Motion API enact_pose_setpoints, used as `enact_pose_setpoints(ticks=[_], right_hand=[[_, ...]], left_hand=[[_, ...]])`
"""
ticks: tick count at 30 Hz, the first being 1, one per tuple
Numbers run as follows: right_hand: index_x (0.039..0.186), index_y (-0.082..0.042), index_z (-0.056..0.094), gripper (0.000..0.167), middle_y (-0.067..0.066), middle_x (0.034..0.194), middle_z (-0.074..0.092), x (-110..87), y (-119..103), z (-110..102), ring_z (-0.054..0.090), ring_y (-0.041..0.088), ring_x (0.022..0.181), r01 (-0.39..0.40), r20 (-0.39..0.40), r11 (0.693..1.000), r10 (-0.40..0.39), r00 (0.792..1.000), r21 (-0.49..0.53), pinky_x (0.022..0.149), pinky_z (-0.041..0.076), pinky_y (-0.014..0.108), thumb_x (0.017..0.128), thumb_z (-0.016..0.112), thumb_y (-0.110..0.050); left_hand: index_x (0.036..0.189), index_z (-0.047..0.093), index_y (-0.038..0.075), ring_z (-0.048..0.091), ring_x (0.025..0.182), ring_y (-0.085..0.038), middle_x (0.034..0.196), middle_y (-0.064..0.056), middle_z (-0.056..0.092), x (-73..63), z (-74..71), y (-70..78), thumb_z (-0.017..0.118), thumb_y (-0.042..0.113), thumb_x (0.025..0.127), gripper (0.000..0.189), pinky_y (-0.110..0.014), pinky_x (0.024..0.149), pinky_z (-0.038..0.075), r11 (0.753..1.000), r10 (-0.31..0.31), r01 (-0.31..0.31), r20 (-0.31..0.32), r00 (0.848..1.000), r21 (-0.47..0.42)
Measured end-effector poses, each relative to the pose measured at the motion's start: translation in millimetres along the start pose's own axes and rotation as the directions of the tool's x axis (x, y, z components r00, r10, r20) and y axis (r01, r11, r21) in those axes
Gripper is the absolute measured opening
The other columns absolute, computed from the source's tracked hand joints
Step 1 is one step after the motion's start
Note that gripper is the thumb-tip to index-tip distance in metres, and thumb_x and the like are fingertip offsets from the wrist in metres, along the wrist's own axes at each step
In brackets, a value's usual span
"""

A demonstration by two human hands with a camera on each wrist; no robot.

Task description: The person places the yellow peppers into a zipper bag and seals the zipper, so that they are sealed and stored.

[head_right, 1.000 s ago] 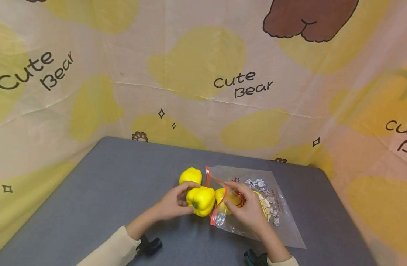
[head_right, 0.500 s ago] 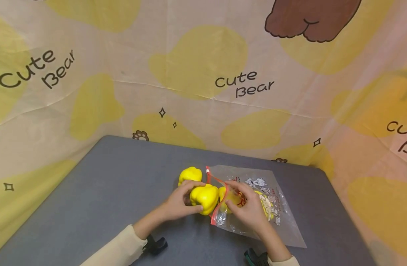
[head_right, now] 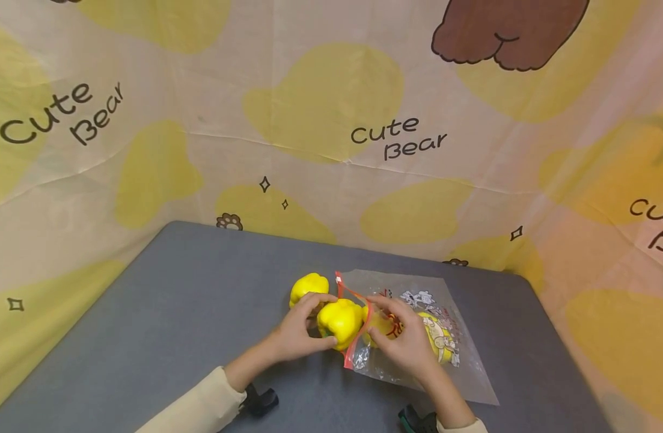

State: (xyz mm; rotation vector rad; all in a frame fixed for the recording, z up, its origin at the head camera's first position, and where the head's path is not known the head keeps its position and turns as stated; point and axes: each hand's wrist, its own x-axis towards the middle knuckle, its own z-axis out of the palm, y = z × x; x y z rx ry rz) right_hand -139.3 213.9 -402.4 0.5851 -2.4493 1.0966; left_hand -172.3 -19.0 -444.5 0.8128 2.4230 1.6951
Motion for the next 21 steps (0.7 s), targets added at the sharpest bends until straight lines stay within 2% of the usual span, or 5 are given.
enact_pose_setpoints(ticks=[2, 5, 9, 13, 21], right_hand=[[0.118, -0.009, 0.066, 0.056, 0.008, 0.109, 0.069, -1.4, 8.2, 1.7, 0.059, 0.018, 0.085, 0.001, 0.000, 1.000, -0.001, 1.000, -0.001, 0.067, 0.050, 0.027, 0.066, 0.081, 0.007], [0.119, -0.013, 0.066, 0.056, 0.005, 0.110, 0.069, -2.6, 15.5, 2.4, 0.059, 0.015, 0.086, 0.012, 0.004, 1.000, -0.012, 1.000, 0.007, 0.068, 0.050, 0.026, 0.068, 0.082, 0.003], [0.120, -0.014, 0.066, 0.055, 0.004, 0.112, 0.069, -2.5, 18.8, 2.1, 0.059, 0.013, 0.088, 0.030, 0.013, 0.999, -0.031, 0.999, 0.028, 0.068, 0.051, 0.025, 0.070, 0.081, 0.001], [0.120, -0.016, 0.066, 0.056, 0.002, 0.113, 0.068, -2.0, 19.6, 1.9, 0.060, 0.012, 0.089, 0.025, 0.020, 0.999, -0.026, 0.999, 0.029, 0.069, 0.051, 0.024, 0.070, 0.081, 0.001], [0.120, -0.018, 0.066, 0.055, 0.000, 0.113, 0.068, -1.1, 19.3, 1.7, 0.060, 0.012, 0.087, -0.004, 0.024, 1.000, 0.003, 1.000, 0.031, 0.069, 0.050, 0.024, 0.070, 0.081, 0.000]], left_hand=[[0.131, 0.048, 0.008, 0.053, 0.112, -0.020, 0.128, -0.008, 0.048, 1.0, 1.8, -1.2, 0.080, 0.022, 0.074, 0.067, -0.031, 0.097, 0.050, 1.000, 0.007, -0.007, -0.001, 1.000, -0.006], [0.130, 0.049, 0.008, 0.054, 0.113, -0.019, 0.129, -0.007, 0.052, 1.8, 3.7, -1.8, 0.080, 0.024, 0.074, 0.066, -0.033, 0.098, 0.049, 0.999, 0.013, -0.012, -0.011, 1.000, 0.031], [0.130, 0.050, 0.009, 0.057, 0.109, -0.019, 0.126, -0.005, 0.057, 3.0, 5.8, -1.9, 0.080, 0.026, 0.075, 0.065, -0.034, 0.091, 0.053, 0.999, 0.014, -0.013, -0.015, 1.000, 0.048], [0.128, 0.049, 0.008, 0.059, 0.103, -0.019, 0.123, -0.005, 0.058, 4.5, 9.3, -4.1, 0.079, 0.025, 0.075, 0.063, -0.034, 0.085, 0.055, 1.000, 0.009, -0.008, -0.012, 1.000, 0.009], [0.126, 0.054, 0.014, 0.052, 0.100, -0.016, 0.116, -0.007, 0.048, 6.0, 17.4, -4.7, 0.081, 0.025, 0.074, 0.060, -0.034, 0.086, 0.056, 1.000, -0.007, 0.005, -0.064, 0.998, -0.019]])
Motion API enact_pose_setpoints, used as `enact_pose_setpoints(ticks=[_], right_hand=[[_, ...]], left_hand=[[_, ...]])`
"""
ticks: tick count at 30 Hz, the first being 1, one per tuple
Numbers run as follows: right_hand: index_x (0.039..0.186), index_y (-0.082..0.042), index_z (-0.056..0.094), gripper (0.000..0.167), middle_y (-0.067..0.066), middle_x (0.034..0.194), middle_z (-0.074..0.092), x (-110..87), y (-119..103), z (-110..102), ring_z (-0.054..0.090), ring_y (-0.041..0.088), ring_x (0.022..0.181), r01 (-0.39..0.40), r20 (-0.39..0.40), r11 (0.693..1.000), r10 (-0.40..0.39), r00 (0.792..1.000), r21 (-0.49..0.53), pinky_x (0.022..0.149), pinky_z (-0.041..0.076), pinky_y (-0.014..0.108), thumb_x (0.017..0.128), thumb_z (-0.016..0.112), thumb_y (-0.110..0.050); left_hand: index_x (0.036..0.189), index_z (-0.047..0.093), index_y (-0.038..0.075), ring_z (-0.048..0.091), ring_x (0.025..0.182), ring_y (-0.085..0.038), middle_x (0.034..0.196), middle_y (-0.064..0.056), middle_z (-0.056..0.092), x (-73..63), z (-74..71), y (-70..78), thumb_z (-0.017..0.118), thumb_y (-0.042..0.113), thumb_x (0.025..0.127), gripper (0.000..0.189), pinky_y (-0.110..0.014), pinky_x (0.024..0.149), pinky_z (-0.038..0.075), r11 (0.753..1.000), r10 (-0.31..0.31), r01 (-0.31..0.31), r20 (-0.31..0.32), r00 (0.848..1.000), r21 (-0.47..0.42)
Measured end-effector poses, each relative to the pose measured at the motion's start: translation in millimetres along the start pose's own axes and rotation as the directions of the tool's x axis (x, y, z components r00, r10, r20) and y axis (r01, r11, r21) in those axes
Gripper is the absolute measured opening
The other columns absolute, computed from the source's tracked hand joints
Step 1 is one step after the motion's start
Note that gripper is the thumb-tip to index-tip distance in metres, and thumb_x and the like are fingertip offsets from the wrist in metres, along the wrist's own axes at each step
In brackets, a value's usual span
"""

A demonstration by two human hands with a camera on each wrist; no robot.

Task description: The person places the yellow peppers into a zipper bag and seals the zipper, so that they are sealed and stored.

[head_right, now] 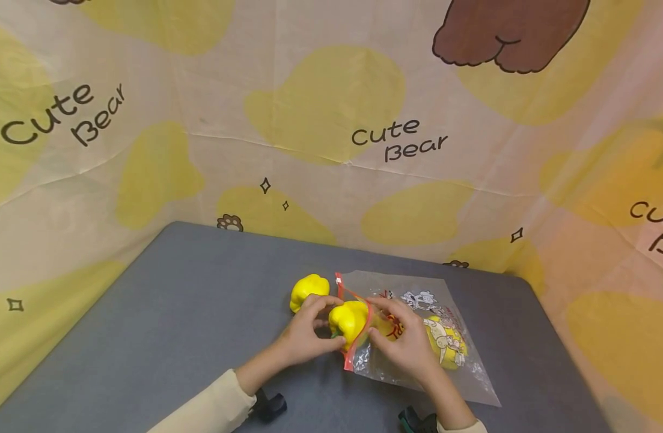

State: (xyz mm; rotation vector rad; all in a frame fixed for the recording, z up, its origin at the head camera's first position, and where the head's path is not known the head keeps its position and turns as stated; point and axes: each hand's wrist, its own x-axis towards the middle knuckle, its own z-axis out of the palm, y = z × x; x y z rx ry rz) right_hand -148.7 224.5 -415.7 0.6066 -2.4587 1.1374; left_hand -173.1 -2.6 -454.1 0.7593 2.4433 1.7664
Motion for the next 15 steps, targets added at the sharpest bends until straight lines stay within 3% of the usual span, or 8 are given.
enact_pose_setpoints(ticks=[9, 15], right_hand=[[0.120, -0.019, 0.066, 0.053, 0.000, 0.114, 0.069, 0.2, -2.1, -1.3, 0.061, 0.011, 0.091, 0.011, -0.011, 1.000, -0.011, 1.000, -0.003, 0.073, 0.052, 0.025, 0.072, 0.081, -0.004], [0.120, -0.019, 0.066, 0.052, 0.000, 0.115, 0.069, -0.3, -0.5, -2.6, 0.061, 0.012, 0.091, 0.003, -0.005, 1.000, -0.003, 1.000, 0.005, 0.073, 0.051, 0.026, 0.073, 0.081, -0.005]], left_hand=[[0.129, 0.051, 0.011, 0.059, 0.101, -0.021, 0.117, -0.007, 0.054, 0.4, 6.5, 4.4, 0.078, 0.026, 0.075, 0.062, -0.032, 0.081, 0.057, 0.999, -0.024, 0.026, -0.058, 0.998, 0.032], [0.123, 0.052, 0.011, 0.063, 0.104, -0.022, 0.119, -0.005, 0.060, 3.0, 9.0, 1.6, 0.078, 0.025, 0.077, 0.054, -0.029, 0.080, 0.056, 0.999, -0.034, 0.036, -0.076, 0.997, 0.030]])
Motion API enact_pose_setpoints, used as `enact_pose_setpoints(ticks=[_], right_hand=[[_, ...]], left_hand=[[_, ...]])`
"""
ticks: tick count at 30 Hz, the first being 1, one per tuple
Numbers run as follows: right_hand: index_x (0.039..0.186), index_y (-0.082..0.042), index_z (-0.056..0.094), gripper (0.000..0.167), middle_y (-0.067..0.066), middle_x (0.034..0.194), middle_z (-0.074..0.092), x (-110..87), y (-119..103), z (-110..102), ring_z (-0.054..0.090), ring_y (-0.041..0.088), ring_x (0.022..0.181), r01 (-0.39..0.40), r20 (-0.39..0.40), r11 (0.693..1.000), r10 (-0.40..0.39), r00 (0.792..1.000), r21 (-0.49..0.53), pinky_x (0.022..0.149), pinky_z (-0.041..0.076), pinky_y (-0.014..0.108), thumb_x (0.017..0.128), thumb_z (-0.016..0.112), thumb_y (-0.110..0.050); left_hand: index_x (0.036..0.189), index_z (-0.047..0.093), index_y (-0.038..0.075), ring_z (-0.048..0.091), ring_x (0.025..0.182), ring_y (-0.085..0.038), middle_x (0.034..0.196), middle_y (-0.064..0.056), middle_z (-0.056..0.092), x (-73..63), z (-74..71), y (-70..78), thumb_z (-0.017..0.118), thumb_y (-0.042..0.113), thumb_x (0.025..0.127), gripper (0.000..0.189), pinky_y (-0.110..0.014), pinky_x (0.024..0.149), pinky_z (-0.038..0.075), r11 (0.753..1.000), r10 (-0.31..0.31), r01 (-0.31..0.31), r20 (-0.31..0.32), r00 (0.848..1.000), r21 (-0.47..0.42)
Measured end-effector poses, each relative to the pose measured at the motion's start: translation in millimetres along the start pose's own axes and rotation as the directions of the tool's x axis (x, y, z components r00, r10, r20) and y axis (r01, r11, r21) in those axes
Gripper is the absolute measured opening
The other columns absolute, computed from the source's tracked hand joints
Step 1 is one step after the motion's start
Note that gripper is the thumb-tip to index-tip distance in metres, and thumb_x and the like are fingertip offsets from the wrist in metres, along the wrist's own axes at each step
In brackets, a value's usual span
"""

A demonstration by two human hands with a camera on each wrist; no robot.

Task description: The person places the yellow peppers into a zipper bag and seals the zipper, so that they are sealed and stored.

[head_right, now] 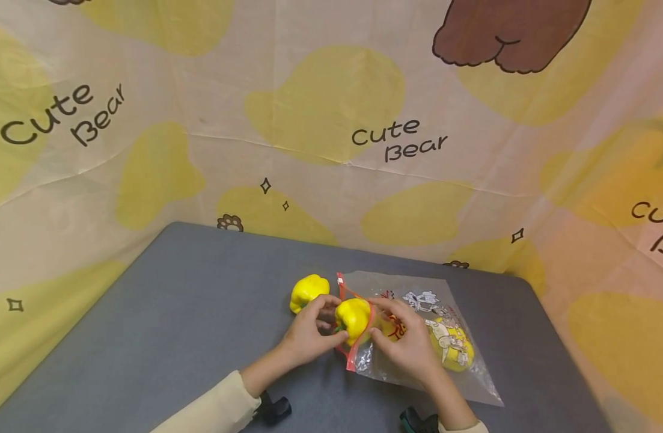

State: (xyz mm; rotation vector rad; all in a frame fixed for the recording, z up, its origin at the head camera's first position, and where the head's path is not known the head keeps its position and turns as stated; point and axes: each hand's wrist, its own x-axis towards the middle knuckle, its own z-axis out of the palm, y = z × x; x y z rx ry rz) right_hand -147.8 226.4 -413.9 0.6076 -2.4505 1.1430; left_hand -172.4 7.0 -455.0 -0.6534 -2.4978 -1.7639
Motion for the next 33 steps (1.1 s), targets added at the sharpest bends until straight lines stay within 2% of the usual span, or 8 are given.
enact_pose_setpoints(ticks=[7, 13, 19, 24, 33], right_hand=[[0.120, -0.017, 0.066, 0.056, 0.002, 0.114, 0.068, 0.0, 2.8, -0.4, 0.060, 0.011, 0.089, 0.031, 0.000, 0.999, -0.031, 1.000, -0.011, 0.072, 0.050, 0.024, 0.069, 0.080, 0.002], [0.121, -0.016, 0.066, 0.057, 0.003, 0.114, 0.068, 1.1, 3.8, -1.6, 0.060, 0.012, 0.091, 0.031, 0.002, 1.000, -0.031, 1.000, 0.000, 0.073, 0.051, 0.024, 0.070, 0.080, 0.004], [0.122, -0.016, 0.065, 0.057, 0.002, 0.116, 0.067, -0.1, 3.9, -3.0, 0.060, 0.006, 0.097, -0.008, 0.008, 1.000, 0.008, 1.000, 0.017, 0.079, 0.053, 0.023, 0.070, 0.081, 0.002], [0.122, -0.015, 0.065, 0.057, 0.003, 0.117, 0.067, -0.4, 4.3, -2.6, 0.058, 0.001, 0.099, -0.008, 0.005, 1.000, 0.008, 1.000, 0.020, 0.080, 0.053, 0.023, 0.070, 0.081, 0.002], [0.122, -0.014, 0.065, 0.056, 0.005, 0.116, 0.067, -1.7, 4.3, -2.6, 0.060, 0.011, 0.092, 0.013, -0.009, 0.999, -0.012, 1.000, 0.038, 0.075, 0.052, 0.024, 0.071, 0.080, 0.002]], left_hand=[[0.121, 0.057, 0.010, 0.063, 0.097, -0.022, 0.115, -0.006, 0.063, 3.6, 3.2, 0.9, 0.077, 0.020, 0.079, 0.048, -0.025, 0.076, 0.056, 0.999, 0.045, -0.045, 0.021, 0.999, 0.000], [0.122, 0.060, 0.008, 0.059, 0.090, -0.024, 0.107, -0.010, 0.057, 5.2, 5.6, 2.4, 0.072, 0.015, 0.080, 0.044, -0.025, 0.074, 0.057, 0.998, 0.065, -0.065, 0.018, 0.998, 0.014], [0.127, 0.057, 0.007, 0.061, 0.096, -0.023, 0.115, -0.010, 0.056, 5.3, 8.4, 3.4, 0.071, 0.016, 0.080, 0.050, -0.019, 0.076, 0.055, 0.999, 0.052, -0.053, 0.040, 0.998, 0.015], [0.128, 0.053, 0.007, 0.061, 0.106, -0.024, 0.122, -0.010, 0.055, 4.1, 9.3, 1.9, 0.070, 0.018, 0.081, 0.051, -0.025, 0.084, 0.054, 0.999, 0.030, -0.030, 0.045, 0.999, 0.014], [0.126, 0.056, 0.003, 0.060, 0.099, -0.025, 0.118, -0.013, 0.055, 3.7, 8.4, -1.3, 0.068, 0.015, 0.082, 0.047, -0.027, 0.082, 0.056, 0.997, 0.049, -0.052, 0.047, 0.998, 0.057]])
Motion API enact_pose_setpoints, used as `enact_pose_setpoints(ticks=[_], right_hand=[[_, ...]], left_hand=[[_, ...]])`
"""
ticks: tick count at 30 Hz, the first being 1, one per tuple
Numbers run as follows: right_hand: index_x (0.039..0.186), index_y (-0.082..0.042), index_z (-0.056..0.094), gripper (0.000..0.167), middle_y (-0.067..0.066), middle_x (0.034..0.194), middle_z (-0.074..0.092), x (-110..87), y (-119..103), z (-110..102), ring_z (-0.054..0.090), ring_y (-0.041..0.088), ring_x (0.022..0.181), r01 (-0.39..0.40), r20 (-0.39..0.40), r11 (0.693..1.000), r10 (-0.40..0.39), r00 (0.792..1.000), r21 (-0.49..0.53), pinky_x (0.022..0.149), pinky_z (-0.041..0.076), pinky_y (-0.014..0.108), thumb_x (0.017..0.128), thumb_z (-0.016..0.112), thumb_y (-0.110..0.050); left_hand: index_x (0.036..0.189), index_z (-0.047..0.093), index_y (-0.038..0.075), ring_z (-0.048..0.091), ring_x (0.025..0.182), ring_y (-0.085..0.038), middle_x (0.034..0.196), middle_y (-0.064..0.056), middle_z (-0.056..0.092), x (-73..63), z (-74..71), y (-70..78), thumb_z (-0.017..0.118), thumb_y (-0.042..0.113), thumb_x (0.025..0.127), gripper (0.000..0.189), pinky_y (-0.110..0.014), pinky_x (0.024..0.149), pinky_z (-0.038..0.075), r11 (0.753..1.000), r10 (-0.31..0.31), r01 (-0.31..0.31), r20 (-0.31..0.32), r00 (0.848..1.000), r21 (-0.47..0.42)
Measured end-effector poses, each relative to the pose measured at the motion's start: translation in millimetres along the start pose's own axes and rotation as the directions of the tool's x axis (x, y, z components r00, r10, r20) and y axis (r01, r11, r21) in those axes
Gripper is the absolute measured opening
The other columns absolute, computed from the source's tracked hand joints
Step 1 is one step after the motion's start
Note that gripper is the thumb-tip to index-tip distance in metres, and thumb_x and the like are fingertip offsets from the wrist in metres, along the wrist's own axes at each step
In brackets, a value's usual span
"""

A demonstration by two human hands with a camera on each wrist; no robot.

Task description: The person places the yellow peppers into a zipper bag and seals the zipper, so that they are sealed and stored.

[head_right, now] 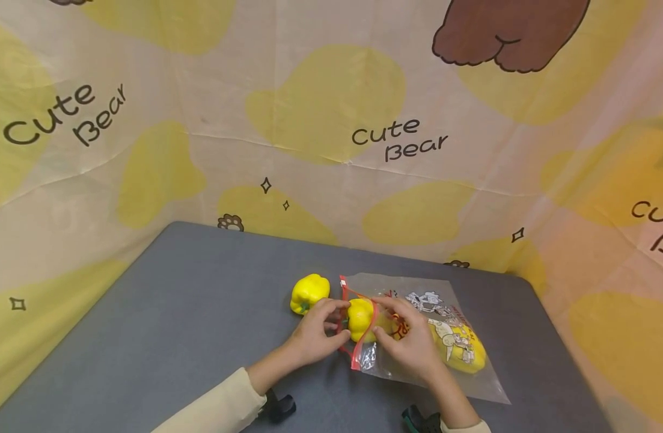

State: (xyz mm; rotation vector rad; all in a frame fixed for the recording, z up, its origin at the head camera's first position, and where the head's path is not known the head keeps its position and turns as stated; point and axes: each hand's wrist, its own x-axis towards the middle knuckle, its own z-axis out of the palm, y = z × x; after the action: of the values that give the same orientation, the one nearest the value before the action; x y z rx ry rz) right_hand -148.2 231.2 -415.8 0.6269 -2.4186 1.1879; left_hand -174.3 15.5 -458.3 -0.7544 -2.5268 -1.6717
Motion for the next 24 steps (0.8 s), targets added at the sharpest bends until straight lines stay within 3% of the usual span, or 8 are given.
enact_pose_setpoints(ticks=[6, 10, 14, 19, 24], right_hand=[[0.121, -0.013, 0.065, 0.056, 0.005, 0.116, 0.067, -0.9, 4.3, 0.5, 0.060, 0.011, 0.093, -0.002, -0.009, 1.000, 0.002, 1.000, -0.014, 0.075, 0.052, 0.025, 0.070, 0.081, 0.003], [0.121, -0.012, 0.065, 0.057, 0.006, 0.115, 0.068, -1.2, 8.0, 1.2, 0.060, 0.012, 0.093, -0.001, -0.013, 1.000, 0.001, 1.000, -0.018, 0.076, 0.052, 0.023, 0.069, 0.081, 0.004], [0.121, -0.014, 0.065, 0.057, 0.004, 0.116, 0.067, -1.0, 5.8, 0.6, 0.060, 0.010, 0.097, -0.011, -0.012, 1.000, 0.010, 1.000, -0.023, 0.082, 0.050, 0.017, 0.069, 0.081, 0.003], [0.121, -0.018, 0.065, 0.057, 0.001, 0.117, 0.067, -0.4, 0.5, -1.1, 0.060, 0.010, 0.100, -0.012, -0.012, 1.000, 0.012, 1.000, -0.023, 0.085, 0.048, 0.014, 0.070, 0.081, 0.001], [0.121, -0.020, 0.066, 0.055, 0.000, 0.116, 0.068, -0.9, -0.1, -1.1, 0.060, 0.008, 0.100, -0.014, -0.008, 0.999, 0.014, 1.000, -0.034, 0.085, 0.048, 0.016, 0.071, 0.081, 0.000]], left_hand=[[0.129, 0.055, 0.006, 0.060, 0.100, -0.024, 0.121, -0.011, 0.056, -1.1, -4.4, -0.3, 0.067, 0.015, 0.084, 0.047, -0.027, 0.083, 0.056, 1.000, -0.018, 0.018, 0.029, 0.999, 0.003], [0.129, 0.055, 0.006, 0.060, 0.102, -0.024, 0.120, -0.011, 0.055, -3.4, -10.9, 1.4, 0.066, 0.015, 0.085, 0.046, -0.028, 0.084, 0.056, 1.000, -0.003, 0.003, 0.007, 1.000, 0.002], [0.125, 0.058, 0.008, 0.060, 0.102, -0.026, 0.116, -0.013, 0.056, -3.0, -19.4, 1.8, 0.067, 0.012, 0.083, 0.042, -0.031, 0.083, 0.056, 0.999, 0.046, -0.047, -0.101, 0.994, -0.007], [0.118, 0.064, 0.011, 0.059, 0.101, -0.025, 0.115, -0.009, 0.059, 2.4, -32.4, 0.1, 0.072, 0.012, 0.079, 0.040, -0.034, 0.082, 0.057, 0.998, 0.067, -0.063, -0.274, 0.959, 0.024], [0.116, 0.065, 0.007, 0.056, 0.103, -0.026, 0.115, -0.011, 0.059, 8.8, -46.3, -5.8, 0.077, 0.015, 0.074, 0.045, -0.038, 0.080, 0.055, 0.992, 0.079, -0.040, -0.354, 0.932, 0.118]])
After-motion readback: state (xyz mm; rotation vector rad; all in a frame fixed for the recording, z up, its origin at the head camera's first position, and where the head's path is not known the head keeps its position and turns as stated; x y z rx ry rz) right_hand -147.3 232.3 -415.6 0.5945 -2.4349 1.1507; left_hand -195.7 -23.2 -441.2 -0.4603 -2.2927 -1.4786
